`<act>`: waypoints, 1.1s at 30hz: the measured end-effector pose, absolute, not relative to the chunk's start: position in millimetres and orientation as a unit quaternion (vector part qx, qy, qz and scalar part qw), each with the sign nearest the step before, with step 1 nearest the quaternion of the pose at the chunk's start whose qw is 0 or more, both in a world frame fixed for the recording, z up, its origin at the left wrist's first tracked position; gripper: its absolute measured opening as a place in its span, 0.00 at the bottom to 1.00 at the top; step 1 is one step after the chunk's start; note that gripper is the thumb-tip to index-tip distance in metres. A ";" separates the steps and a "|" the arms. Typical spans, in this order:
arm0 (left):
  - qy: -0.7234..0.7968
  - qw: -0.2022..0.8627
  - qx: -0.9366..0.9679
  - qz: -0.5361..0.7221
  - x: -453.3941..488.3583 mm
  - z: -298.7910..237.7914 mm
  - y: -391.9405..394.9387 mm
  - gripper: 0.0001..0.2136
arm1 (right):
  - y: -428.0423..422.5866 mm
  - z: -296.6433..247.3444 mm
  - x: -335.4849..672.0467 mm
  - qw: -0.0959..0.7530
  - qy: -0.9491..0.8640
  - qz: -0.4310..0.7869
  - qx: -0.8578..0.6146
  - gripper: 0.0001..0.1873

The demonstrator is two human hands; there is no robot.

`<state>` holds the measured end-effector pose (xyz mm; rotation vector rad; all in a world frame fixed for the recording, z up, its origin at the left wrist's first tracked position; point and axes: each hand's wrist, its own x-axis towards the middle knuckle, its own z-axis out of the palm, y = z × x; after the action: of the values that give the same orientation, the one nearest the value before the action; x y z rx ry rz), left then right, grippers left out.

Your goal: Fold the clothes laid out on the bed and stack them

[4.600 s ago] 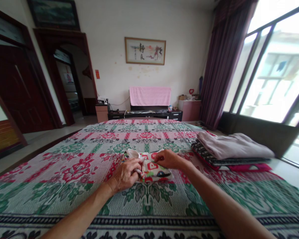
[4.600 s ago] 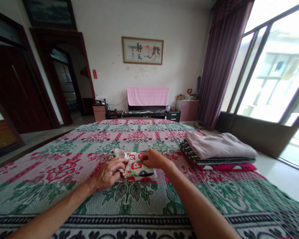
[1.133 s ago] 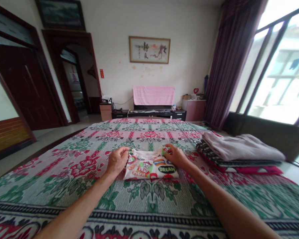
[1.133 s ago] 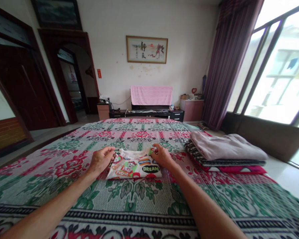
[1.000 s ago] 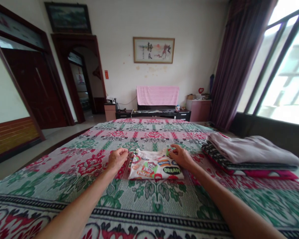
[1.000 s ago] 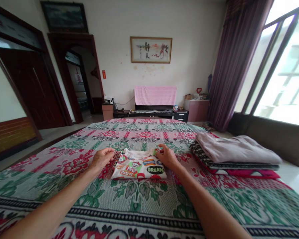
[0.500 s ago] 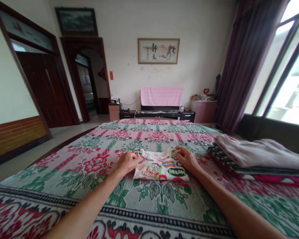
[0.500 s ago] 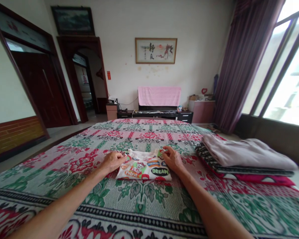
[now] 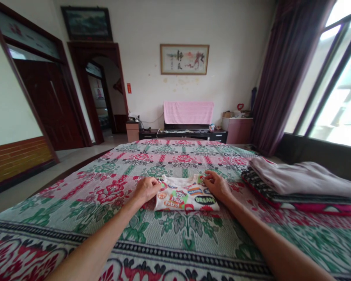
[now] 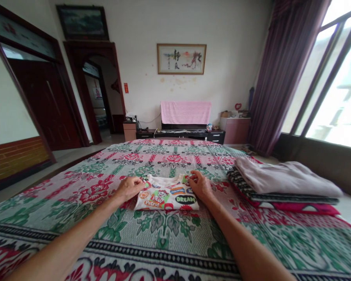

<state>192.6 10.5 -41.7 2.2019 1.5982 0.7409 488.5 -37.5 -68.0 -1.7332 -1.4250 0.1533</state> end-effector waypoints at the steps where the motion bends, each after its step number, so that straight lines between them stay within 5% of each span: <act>1: 0.562 0.179 0.768 0.251 190.8 -41.9 12.7 0.09 | -37.7 -67.7 488.5 0.431 -0.569 0.061 -0.697 0.18; 9: 0.603 0.313 0.720 0.138 182.1 -30.9 12.6 0.20 | -39.0 -65.1 486.8 0.416 -0.572 0.048 -0.705 0.18; 18: 0.577 0.359 0.722 0.132 187.9 -16.5 -3.3 0.10 | -39.8 -63.4 485.3 0.407 -0.576 0.032 -0.708 0.17; 25: 0.577 0.229 0.766 0.167 191.8 -24.9 1.3 0.07 | -37.0 -66.8 487.4 0.405 -0.583 0.024 -0.704 0.16; 33: 0.563 0.383 0.713 0.167 189.4 -22.2 -2.8 0.12 | -35.7 -69.7 485.6 0.401 -0.577 -0.008 -0.712 0.16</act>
<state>189.4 -2.8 -22.2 1.8188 1.4355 0.4261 485.6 -35.7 -69.7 -1.7987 -1.4577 -0.0214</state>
